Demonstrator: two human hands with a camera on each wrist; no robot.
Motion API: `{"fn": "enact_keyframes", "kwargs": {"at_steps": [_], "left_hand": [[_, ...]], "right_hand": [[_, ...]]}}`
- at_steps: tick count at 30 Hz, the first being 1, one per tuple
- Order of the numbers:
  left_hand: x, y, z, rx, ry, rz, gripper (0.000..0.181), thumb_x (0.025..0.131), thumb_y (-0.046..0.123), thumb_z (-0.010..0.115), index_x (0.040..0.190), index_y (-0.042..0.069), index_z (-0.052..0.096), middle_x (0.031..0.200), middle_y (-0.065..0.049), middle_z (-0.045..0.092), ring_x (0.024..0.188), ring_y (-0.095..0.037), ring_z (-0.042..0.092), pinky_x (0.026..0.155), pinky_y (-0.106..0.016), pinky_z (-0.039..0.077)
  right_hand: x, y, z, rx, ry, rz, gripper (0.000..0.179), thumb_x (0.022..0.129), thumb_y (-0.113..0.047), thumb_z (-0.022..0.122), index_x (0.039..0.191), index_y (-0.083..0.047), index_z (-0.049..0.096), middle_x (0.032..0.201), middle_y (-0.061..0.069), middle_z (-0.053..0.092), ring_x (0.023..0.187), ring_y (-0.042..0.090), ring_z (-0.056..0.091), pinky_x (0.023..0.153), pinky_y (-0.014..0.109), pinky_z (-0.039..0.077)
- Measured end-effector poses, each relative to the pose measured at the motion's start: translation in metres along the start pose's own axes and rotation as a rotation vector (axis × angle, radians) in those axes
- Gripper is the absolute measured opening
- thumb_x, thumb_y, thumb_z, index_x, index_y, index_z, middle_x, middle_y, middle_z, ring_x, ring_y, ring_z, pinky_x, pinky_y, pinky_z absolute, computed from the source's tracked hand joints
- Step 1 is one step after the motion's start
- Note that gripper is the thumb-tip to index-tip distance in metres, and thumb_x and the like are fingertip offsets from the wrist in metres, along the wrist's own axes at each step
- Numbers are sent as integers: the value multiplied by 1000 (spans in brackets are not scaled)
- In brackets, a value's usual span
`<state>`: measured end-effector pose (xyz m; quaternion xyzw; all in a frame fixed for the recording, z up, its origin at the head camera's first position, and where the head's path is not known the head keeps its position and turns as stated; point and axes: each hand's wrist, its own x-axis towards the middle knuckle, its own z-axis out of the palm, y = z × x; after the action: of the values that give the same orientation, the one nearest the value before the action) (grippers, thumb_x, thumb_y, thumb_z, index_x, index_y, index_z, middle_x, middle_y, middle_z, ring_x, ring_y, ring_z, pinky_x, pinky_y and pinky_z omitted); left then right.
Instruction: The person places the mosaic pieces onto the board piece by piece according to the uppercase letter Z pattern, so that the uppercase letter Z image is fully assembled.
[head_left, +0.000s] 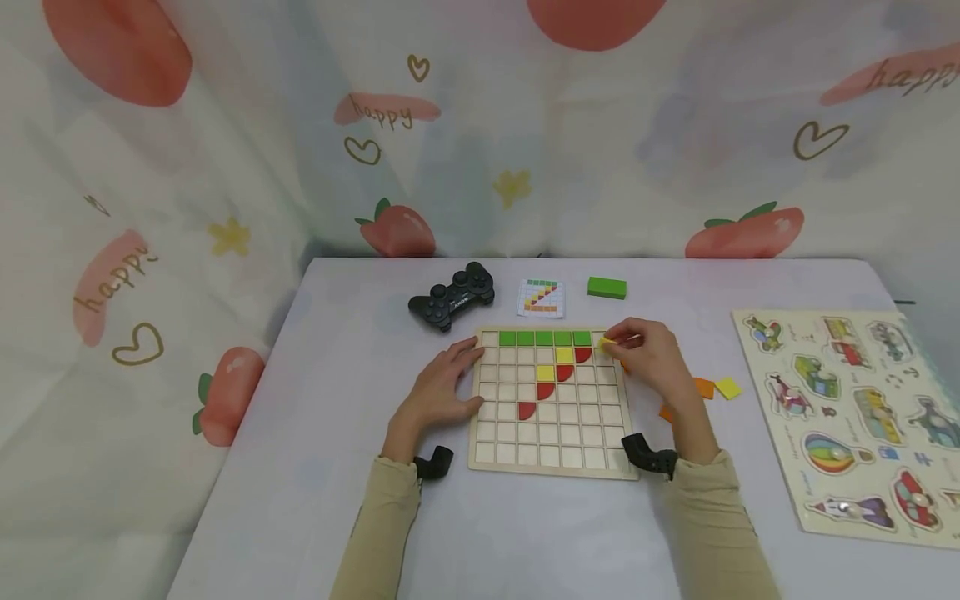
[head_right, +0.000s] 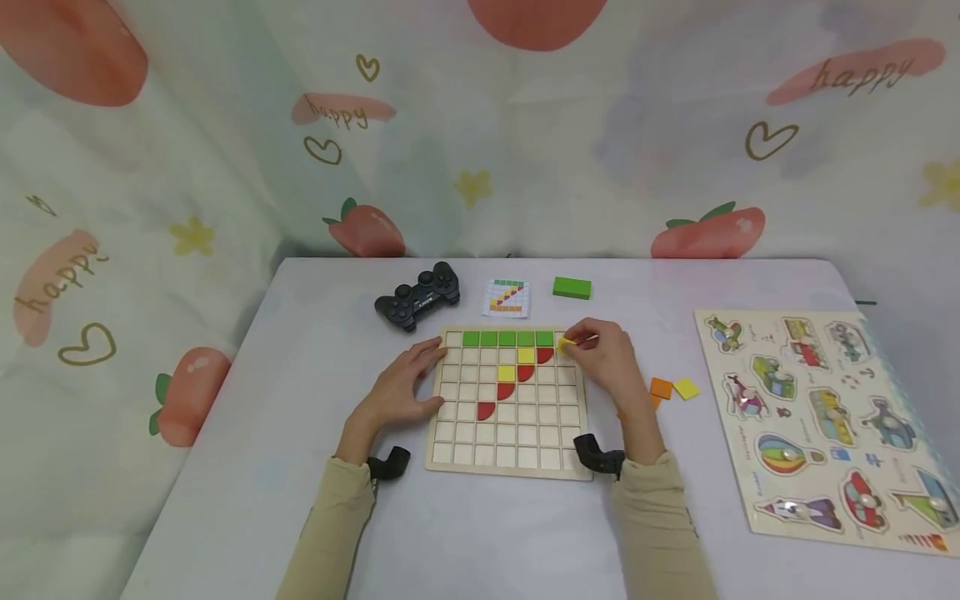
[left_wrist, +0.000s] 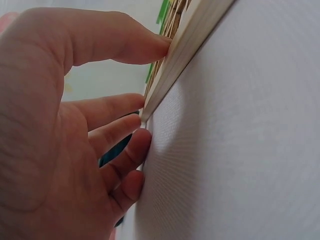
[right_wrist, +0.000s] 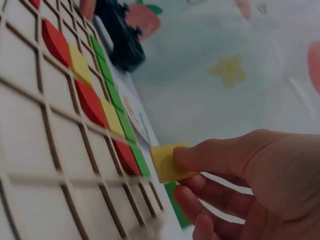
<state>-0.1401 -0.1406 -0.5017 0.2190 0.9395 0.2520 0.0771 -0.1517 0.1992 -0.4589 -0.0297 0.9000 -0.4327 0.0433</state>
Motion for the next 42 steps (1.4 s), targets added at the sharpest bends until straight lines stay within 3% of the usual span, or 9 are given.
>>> {"fn": "enact_keyframes", "kwargs": {"at_steps": [6, 9, 16, 27, 32, 36, 39, 42], "left_hand": [[-2, 1, -1, -2, -12, -7, 79, 75, 34, 67, 148, 13, 45, 158, -2, 33, 117, -22, 52, 103, -42, 40], [-3, 2, -2, -10, -11, -3, 78, 76, 34, 67, 148, 13, 45, 158, -2, 33, 115, -22, 52, 101, -43, 41], [0, 2, -2, 1, -17, -5, 78, 77, 35, 67, 149, 14, 44, 158, 0, 32, 120, -21, 50, 103, -42, 40], [1, 1, -2, -13, -4, 5, 78, 76, 35, 68, 148, 14, 45, 158, -1, 33, 113, -20, 53, 99, -42, 43], [1, 1, -2, -8, -2, 2, 78, 76, 34, 68, 148, 13, 46, 157, -2, 33, 115, -20, 52, 100, -42, 42], [2, 1, -2, -3, -6, 8, 78, 76, 34, 68, 148, 13, 45, 158, -2, 33, 116, -21, 51, 101, -42, 41], [2, 2, -3, -6, -9, 8, 79, 76, 34, 68, 148, 12, 45, 158, -3, 33, 115, -22, 52, 100, -43, 42], [1, 2, -4, -12, -6, 8, 79, 75, 33, 67, 148, 12, 46, 157, -4, 34, 113, -22, 53, 100, -43, 42]], "right_hand": [[-1, -32, 53, 55, -218, -101, 13, 89, -8, 69, 98, 0, 72, 92, 11, 69, 81, 23, 64, 70, 32, 51], [-3, -40, 69, 55, -281, -129, 7, 88, -5, 70, 93, -1, 72, 89, 8, 68, 75, 19, 63, 68, 31, 52], [-7, -45, 83, -43, -290, -222, 6, 85, -2, 72, 91, -4, 73, 88, 4, 63, 75, 16, 59, 69, 32, 51], [-7, -48, 87, -94, -306, -252, 17, 84, -4, 75, 99, -7, 70, 82, -2, 62, 74, 14, 56, 70, 31, 49], [-3, -43, 78, -78, -312, -275, 18, 88, -10, 72, 104, -5, 70, 83, -3, 64, 76, 13, 58, 72, 31, 50], [1, -31, 52, -36, -285, -259, 21, 91, -11, 68, 109, 1, 68, 88, 3, 67, 81, 18, 62, 75, 36, 52], [2, -17, 23, -52, -223, -198, 23, 91, -9, 67, 110, 4, 67, 93, 11, 68, 86, 26, 64, 78, 41, 53], [-4, 0, -11, -104, -154, -67, 28, 92, -11, 66, 114, 5, 64, 102, 19, 67, 93, 34, 64, 80, 46, 53]]}}
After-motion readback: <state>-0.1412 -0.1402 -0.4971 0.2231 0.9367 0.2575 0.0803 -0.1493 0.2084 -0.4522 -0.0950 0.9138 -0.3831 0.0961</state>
